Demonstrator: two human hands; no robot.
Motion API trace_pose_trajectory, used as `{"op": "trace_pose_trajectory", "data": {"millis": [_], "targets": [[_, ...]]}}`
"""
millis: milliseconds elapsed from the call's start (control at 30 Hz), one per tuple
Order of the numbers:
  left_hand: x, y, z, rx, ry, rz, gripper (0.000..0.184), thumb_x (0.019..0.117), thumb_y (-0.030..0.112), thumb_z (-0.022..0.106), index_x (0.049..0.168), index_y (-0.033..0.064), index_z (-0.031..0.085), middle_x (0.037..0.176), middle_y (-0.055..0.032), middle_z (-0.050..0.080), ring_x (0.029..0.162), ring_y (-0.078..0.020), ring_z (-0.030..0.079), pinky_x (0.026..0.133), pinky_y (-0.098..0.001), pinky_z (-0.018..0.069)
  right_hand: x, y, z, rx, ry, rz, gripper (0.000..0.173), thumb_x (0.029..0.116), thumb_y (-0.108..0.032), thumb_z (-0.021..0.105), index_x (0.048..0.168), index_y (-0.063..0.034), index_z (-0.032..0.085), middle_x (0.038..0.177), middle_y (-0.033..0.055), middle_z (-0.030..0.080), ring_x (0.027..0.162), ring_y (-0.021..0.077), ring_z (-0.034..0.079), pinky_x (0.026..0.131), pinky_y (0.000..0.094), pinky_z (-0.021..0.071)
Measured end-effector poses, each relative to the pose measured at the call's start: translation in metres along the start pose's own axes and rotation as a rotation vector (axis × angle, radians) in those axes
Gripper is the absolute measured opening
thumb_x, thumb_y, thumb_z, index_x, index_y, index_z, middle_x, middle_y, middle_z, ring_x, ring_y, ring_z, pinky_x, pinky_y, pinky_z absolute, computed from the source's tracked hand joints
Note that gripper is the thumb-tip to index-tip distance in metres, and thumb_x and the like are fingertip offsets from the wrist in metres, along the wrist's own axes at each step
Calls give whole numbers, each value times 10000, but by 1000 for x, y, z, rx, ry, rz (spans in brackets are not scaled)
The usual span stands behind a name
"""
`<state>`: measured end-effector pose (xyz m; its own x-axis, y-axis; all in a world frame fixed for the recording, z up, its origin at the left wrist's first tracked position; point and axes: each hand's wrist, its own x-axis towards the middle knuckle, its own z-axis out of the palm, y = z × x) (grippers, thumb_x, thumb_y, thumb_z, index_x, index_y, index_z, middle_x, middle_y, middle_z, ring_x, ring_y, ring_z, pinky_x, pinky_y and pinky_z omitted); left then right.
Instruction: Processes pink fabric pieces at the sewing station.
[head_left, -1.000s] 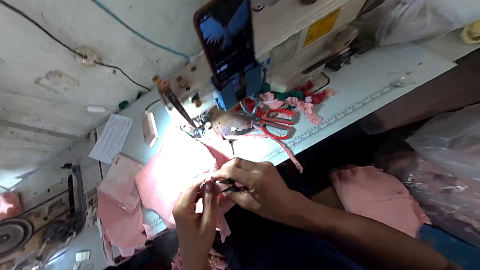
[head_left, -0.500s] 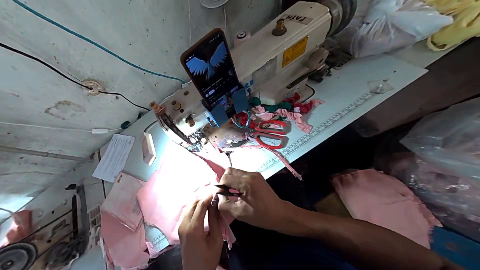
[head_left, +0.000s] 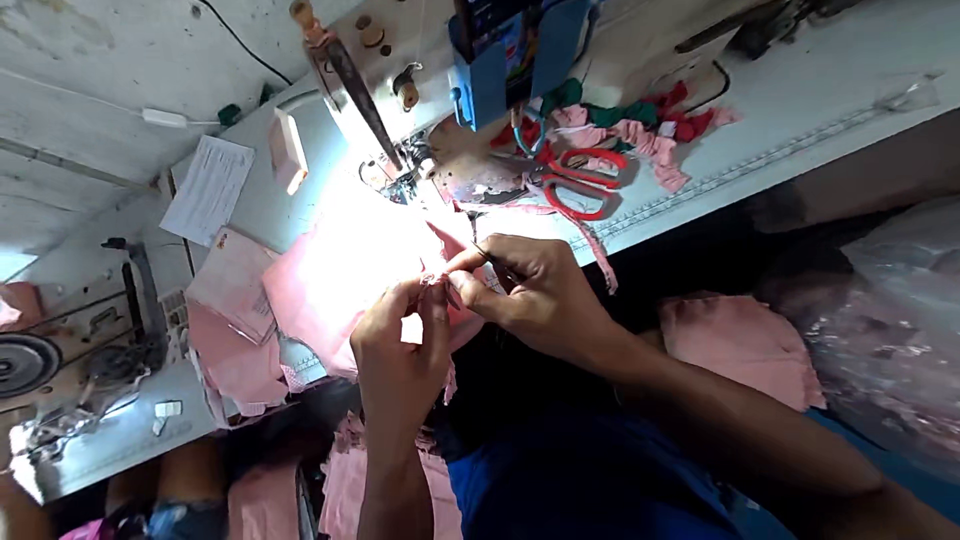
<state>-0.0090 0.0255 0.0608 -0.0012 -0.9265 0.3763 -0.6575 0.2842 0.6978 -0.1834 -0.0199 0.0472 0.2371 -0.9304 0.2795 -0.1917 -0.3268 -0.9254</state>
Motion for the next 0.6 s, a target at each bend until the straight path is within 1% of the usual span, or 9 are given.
{"op": "trace_pose_trajectory", "data": {"millis": [67, 167, 200, 233, 300, 400, 467, 533, 600], "targets": [[0, 0, 1, 11, 7, 5, 151, 991, 153, 631, 1034, 35, 714, 890, 18, 702, 799, -12, 671, 723, -210, 592, 0, -1, -1, -67, 12, -27, 136, 892, -230, 709, 955, -126, 770, 759, -86, 625, 619, -48, 508, 512, 132, 404], [0, 1, 3, 4, 20, 16, 155, 977, 149, 638, 1039, 30, 718, 900, 13, 702, 809, -13, 671, 734, -210, 594, 0, -2, -1, -70, 22, -23, 121, 897, -220, 708, 944, -120, 758, 757, -78, 611, 621, -44, 499, 514, 128, 396], [1, 0, 4, -2, 19, 25, 153, 979, 145, 636, 1031, 25, 715, 895, 11, 699, 806, -13, 670, 735, -209, 594, 1, -2, 0, -16, 17, 5, 96, 900, -199, 703, 924, -115, 741, 739, -80, 593, 597, -41, 476, 499, 128, 372], [1, 0, 5, -16, 18, 31, 150, 983, 139, 631, 1022, 19, 712, 890, 9, 699, 801, -14, 669, 732, -207, 593, 3, -2, -1, 59, 0, 44, 62, 899, -168, 697, 909, -114, 727, 737, -82, 600, 581, -36, 475, 488, 131, 372], [1, -1, 5, -51, 4, 25, 148, 999, 138, 615, 1018, 21, 703, 880, 16, 698, 786, -16, 670, 717, -211, 597, 5, -1, -4, 218, -60, 123, 38, 911, -106, 683, 904, -121, 717, 769, -72, 658, 572, -6, 537, 476, 152, 433], [0, -3, 4, -83, -24, 14, 162, 1011, 159, 603, 1034, 27, 695, 884, 26, 693, 784, -16, 667, 709, -219, 599, 6, 1, -3, 368, -88, 187, 54, 938, -58, 667, 906, -82, 704, 792, -21, 674, 589, 53, 559, 477, 179, 437], [0, -3, 4, -93, -36, 15, 185, 968, 179, 667, 1064, 23, 696, 928, 14, 708, 832, -33, 686, 753, -240, 612, 5, 1, -2, 335, -59, 178, 38, 937, -73, 684, 907, -87, 703, 785, -26, 672, 593, 47, 577, 483, 178, 466], [-1, -2, 5, -43, -19, -7, 268, 886, 222, 763, 1068, 38, 693, 951, 16, 715, 875, -39, 700, 791, -252, 620, 4, 0, -1, 284, -44, 171, 29, 940, -106, 696, 913, -104, 707, 775, -39, 674, 594, 37, 591, 492, 185, 489], [-2, -1, 6, 38, 18, -12, 257, 868, 227, 782, 1042, 51, 712, 946, 15, 719, 886, -33, 695, 802, -244, 606, 4, -2, -1, 247, -45, 170, 28, 936, -125, 701, 912, -116, 713, 759, -51, 672, 572, 28, 580, 475, 183, 476]]}}
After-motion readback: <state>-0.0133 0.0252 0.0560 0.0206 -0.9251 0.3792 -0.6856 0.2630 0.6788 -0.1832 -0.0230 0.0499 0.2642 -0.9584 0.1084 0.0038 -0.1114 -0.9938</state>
